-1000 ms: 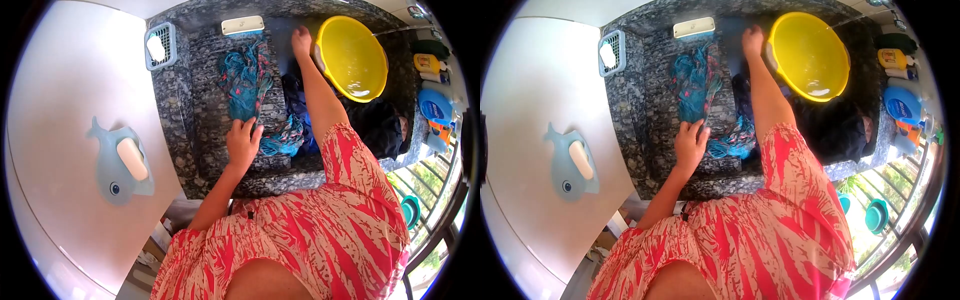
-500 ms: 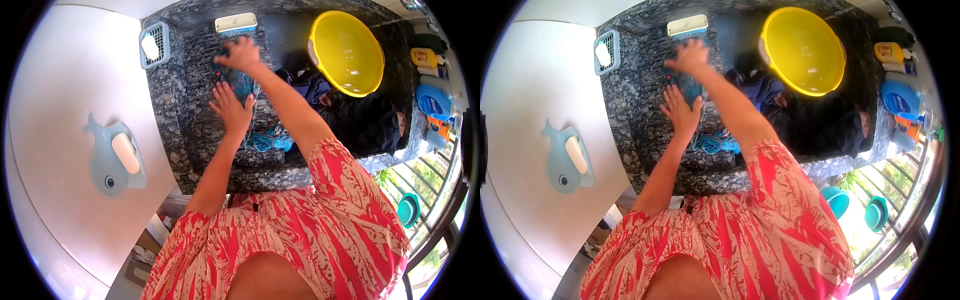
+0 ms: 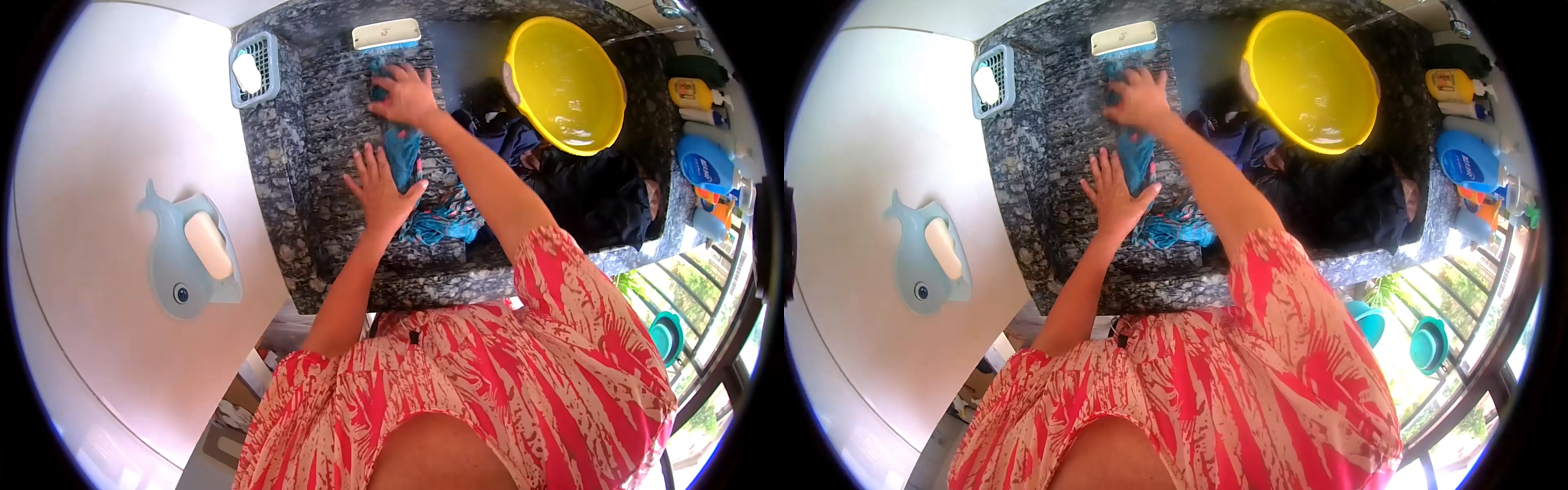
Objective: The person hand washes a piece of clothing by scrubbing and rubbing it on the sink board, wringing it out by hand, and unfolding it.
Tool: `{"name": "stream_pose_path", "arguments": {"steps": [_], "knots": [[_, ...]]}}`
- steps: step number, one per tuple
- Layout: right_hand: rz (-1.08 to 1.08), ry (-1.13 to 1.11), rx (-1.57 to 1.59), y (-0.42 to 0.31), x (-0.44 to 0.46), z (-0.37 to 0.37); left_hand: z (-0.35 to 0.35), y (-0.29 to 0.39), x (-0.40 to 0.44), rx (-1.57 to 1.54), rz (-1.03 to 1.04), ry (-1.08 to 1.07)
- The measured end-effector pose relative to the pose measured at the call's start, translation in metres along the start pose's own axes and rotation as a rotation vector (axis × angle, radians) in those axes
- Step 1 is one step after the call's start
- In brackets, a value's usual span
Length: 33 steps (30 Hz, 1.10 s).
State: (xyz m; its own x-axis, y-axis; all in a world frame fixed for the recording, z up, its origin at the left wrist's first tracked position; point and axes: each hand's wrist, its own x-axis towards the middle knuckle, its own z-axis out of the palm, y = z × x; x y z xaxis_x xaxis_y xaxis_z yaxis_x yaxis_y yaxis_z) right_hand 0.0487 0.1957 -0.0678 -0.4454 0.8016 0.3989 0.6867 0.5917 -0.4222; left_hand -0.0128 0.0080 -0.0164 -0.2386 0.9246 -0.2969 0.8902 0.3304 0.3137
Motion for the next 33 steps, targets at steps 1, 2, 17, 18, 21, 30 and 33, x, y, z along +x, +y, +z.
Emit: {"name": "stream_pose_path", "arguments": {"steps": [1, 2, 17, 18, 21, 30, 33], "knots": [[0.12, -0.094, 0.105, -0.01, -0.014, -0.013, 0.0, 0.002, 0.001, -0.008, 0.007, 0.028], [0.239, -0.185, 0.209, -0.019, -0.027, -0.025, 0.001, 0.003, 0.004, -0.017, 0.014, 0.055], [0.146, -0.184, 0.41, -0.037, -0.035, -0.035, 0.003, 0.006, 0.011, 0.023, 0.08, 0.125], [0.045, -0.137, 0.503, -0.046, -0.056, -0.051, 0.006, 0.003, 0.011, 0.036, 0.126, 0.159], [-0.091, -0.276, 0.286, -0.045, -0.06, -0.059, 0.016, -0.004, 0.012, 0.176, 0.148, 0.17], [0.182, -0.309, 0.395, -0.044, -0.047, -0.05, 0.002, 0.006, 0.01, 0.063, 0.11, 0.11], [-0.199, -0.219, 0.401, -0.053, -0.085, -0.084, 0.006, 0.0, 0.011, 0.03, 0.155, 0.172]]}}
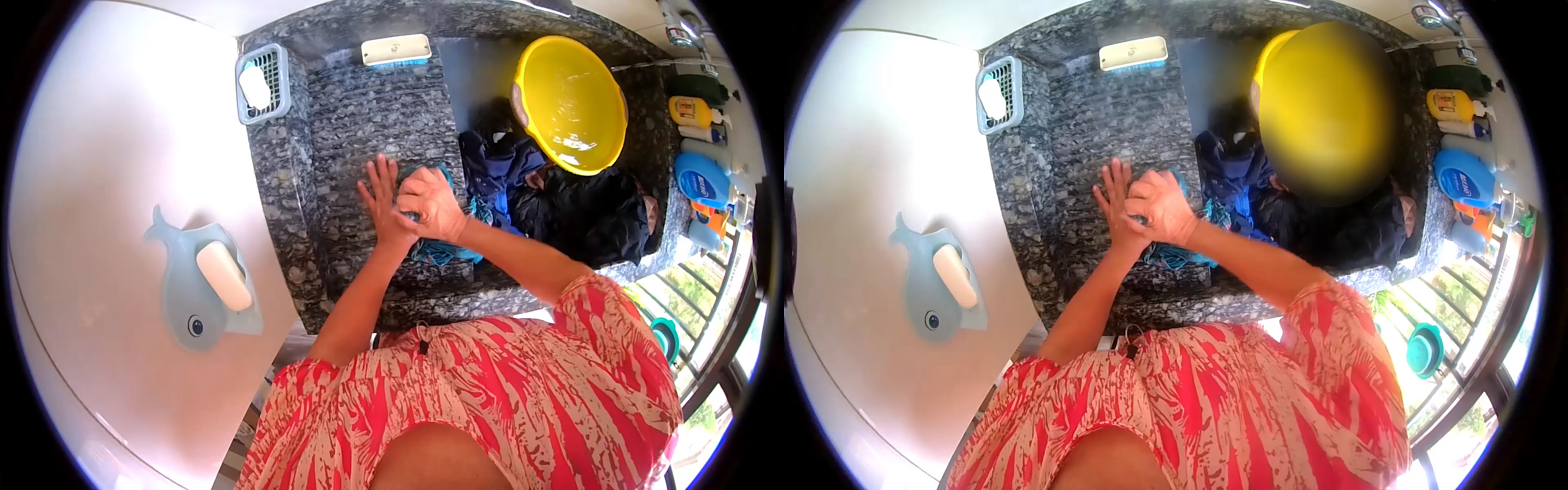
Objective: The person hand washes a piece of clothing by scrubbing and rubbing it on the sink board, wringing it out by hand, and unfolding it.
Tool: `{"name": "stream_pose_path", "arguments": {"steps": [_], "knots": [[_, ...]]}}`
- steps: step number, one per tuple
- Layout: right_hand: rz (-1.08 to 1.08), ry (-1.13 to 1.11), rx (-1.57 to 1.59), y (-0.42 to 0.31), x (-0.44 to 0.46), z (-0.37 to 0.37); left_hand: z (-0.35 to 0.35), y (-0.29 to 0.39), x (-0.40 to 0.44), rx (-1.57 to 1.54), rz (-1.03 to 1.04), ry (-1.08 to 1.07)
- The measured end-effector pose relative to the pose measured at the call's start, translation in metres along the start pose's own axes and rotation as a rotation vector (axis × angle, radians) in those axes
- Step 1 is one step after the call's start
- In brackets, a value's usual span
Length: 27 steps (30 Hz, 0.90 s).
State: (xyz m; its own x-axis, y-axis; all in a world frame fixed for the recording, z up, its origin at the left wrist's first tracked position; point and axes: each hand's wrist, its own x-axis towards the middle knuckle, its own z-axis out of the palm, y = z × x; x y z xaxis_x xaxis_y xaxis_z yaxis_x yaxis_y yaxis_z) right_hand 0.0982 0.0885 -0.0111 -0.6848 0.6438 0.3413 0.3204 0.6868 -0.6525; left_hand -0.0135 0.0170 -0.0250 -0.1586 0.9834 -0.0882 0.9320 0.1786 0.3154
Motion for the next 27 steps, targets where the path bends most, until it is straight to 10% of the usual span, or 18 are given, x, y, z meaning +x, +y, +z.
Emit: {"name": "stream_pose_path", "arguments": {"steps": [9, 15, 21, 23, 27], "knots": [[0.473, 0.141, -0.222, 0.048, 0.064, 0.03, -0.006, 0.008, 0.005, 0.021, -0.085, -0.079], [0.003, -0.104, -0.139, 0.033, 0.021, 0.019, -0.003, -0.001, 0.002, 0.045, -0.014, -0.059], [0.134, 0.396, -0.507, 0.076, 0.086, 0.037, -0.012, 0.01, 0.008, 0.013, -0.09, -0.121], [0.397, -0.057, -0.246, 0.037, 0.052, 0.017, -0.005, 0.007, 0.006, 0.017, -0.043, -0.071], [0.001, -0.147, 0.016, 0.001, 0.001, -0.007, -0.001, 0.0, 0.002, 0.0, 0.014, -0.024]]}}
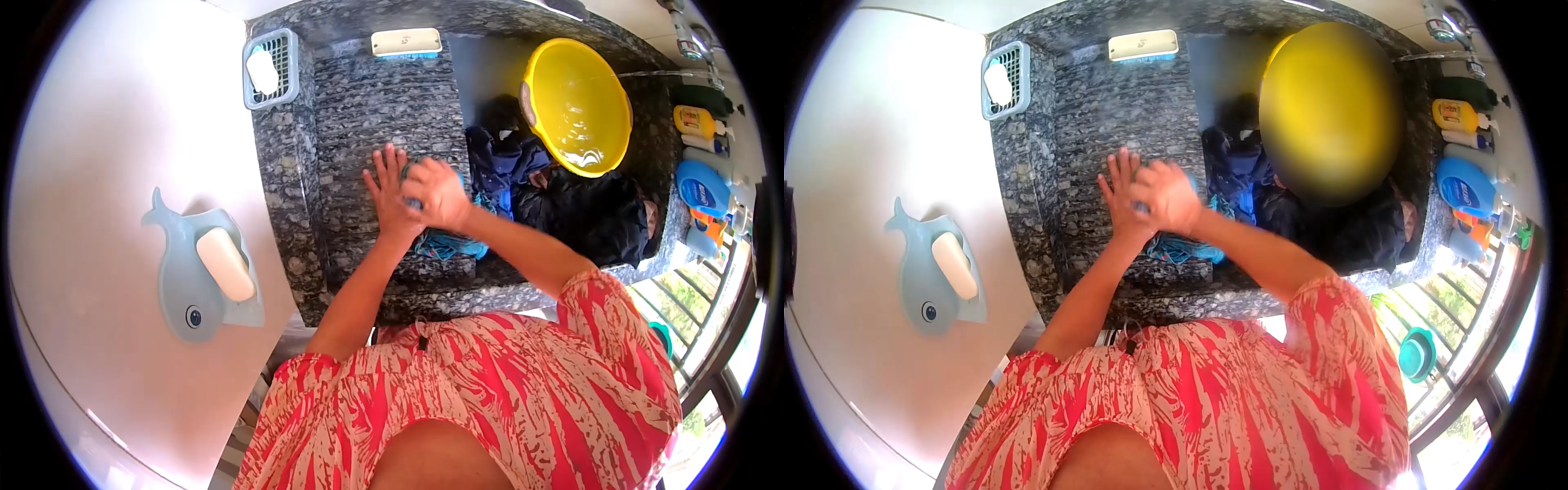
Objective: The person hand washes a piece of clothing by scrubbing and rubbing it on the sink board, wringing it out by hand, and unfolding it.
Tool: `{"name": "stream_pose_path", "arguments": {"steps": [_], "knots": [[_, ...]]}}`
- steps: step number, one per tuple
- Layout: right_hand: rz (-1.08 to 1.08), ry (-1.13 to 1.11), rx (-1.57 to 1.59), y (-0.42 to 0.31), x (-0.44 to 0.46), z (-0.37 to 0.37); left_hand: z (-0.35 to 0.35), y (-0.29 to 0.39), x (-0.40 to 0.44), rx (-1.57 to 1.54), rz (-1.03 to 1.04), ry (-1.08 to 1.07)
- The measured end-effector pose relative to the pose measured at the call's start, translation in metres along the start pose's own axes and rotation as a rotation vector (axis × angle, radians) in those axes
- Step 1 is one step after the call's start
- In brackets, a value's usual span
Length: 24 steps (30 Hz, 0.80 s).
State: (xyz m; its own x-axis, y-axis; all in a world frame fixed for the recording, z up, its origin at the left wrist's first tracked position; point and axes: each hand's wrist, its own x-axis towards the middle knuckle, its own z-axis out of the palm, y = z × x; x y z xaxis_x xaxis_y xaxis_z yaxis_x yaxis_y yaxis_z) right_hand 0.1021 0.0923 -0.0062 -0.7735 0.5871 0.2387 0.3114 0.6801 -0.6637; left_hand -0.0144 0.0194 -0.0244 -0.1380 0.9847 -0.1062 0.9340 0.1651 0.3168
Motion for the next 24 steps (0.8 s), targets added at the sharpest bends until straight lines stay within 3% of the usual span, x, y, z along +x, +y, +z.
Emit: {"name": "stream_pose_path", "arguments": {"steps": [2, 3, 7, 8, 9, 12, 14, 16, 19, 22, 24], "knots": [[0.144, -0.019, -0.142, 0.054, 0.039, 0.02, -0.013, 0.01, 0.007, 0.024, -0.084, -0.134], [0.196, 0.04, -0.229, 0.076, 0.065, 0.024, -0.01, 0.01, 0.007, -0.015, -0.096, -0.081], [0.284, 0.457, -0.37, 0.075, 0.09, 0.028, -0.008, 0.01, 0.008, 0.008, -0.101, -0.074], [0.396, 0.427, -0.357, 0.063, 0.073, 0.036, -0.006, 0.01, 0.005, 0.034, -0.075, -0.071], [0.435, 0.241, -0.214, 0.034, 0.057, 0.02, -0.006, 0.009, 0.004, 0.058, -0.046, -0.064], [0.085, 0.102, -0.073, -0.012, 0.002, -0.001, 0.003, -0.002, 0.003, 0.123, 0.02, -0.031], [0.031, 0.059, -0.053, 0.029, 0.017, 0.011, 0.004, 0.0, 0.004, 0.1, -0.02, -0.056], [0.196, 0.198, -0.291, 0.077, 0.071, 0.015, -0.009, 0.012, 0.007, 0.044, -0.088, -0.124], [0.282, 0.48, -0.295, 0.118, 0.119, 0.019, -0.017, 0.016, 0.013, 0.06, -0.137, -0.198], [0.452, 0.688, -0.232, 0.167, 0.116, -0.011, -0.013, 0.014, 0.012, 0.09, -0.13, -0.196], [0.531, 0.846, -0.384, 0.227, 0.091, -0.022, -0.014, 0.015, 0.014, 0.079, -0.13, -0.181]]}}
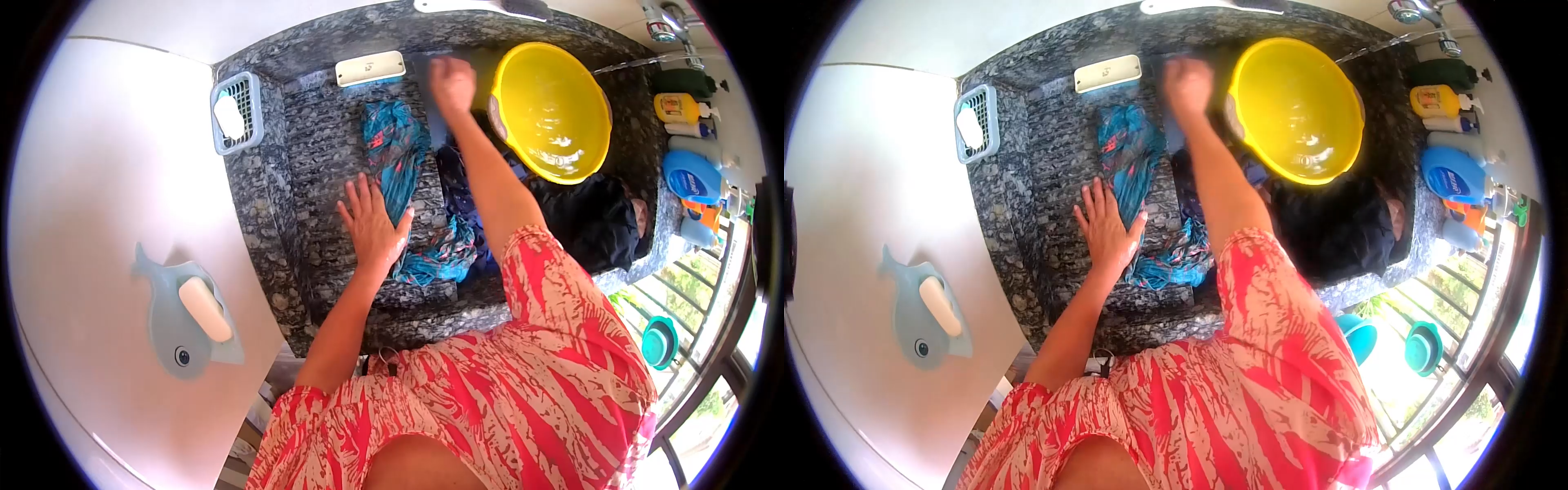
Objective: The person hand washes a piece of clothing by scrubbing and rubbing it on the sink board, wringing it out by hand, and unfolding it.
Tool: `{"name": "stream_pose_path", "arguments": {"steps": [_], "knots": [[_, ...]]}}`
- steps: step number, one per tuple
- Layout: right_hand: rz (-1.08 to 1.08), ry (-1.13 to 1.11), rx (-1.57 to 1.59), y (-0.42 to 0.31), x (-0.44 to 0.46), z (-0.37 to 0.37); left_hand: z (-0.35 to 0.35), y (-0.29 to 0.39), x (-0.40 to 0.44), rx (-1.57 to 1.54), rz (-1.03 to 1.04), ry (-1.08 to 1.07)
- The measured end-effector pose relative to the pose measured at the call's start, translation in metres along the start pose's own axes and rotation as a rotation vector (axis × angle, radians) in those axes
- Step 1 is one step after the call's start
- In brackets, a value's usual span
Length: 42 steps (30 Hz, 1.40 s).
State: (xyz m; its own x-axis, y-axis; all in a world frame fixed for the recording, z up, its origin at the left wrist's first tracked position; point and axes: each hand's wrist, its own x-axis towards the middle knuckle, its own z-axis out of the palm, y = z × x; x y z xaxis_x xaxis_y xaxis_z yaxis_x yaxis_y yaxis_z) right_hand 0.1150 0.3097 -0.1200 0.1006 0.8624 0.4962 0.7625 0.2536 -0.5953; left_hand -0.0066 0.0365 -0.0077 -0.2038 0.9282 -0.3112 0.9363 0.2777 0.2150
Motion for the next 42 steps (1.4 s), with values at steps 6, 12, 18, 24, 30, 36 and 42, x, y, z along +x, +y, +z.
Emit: {"name": "stream_pose_path", "arguments": {"steps": [6, 12, 18, 24, 30, 36, 42], "knots": [[1.045, -0.561, 1.134, 0.021, -0.017, -0.023, 0.008, -0.004, -0.003, -0.01, 0.04, 0.08], [0.36, -1.154, 0.785, -0.076, 0.018, -0.069, 0.007, -0.003, 0.0, -0.037, 0.056, 0.11], [-0.241, -0.576, 0.506, -0.099, -0.082, -0.044, 0.012, -0.005, -0.001, -0.036, 0.073, 0.14], [-0.648, -0.734, 0.402, -0.118, -0.129, -0.108, 0.032, -0.019, 0.0, 0.123, 0.15, 0.221], [-0.268, -0.408, 0.008, -0.115, -0.075, -0.033, 0.005, -0.004, 0.0, -0.049, 0.065, 0.093], [-0.296, -0.786, 0.219, -0.132, -0.136, -0.145, 0.023, -0.015, 0.001, 0.082, 0.158, 0.184], [-0.314, -0.531, 0.013, -0.109, -0.064, -0.031, 0.002, -0.003, 0.003, -0.05, 0.073, 0.084]]}}
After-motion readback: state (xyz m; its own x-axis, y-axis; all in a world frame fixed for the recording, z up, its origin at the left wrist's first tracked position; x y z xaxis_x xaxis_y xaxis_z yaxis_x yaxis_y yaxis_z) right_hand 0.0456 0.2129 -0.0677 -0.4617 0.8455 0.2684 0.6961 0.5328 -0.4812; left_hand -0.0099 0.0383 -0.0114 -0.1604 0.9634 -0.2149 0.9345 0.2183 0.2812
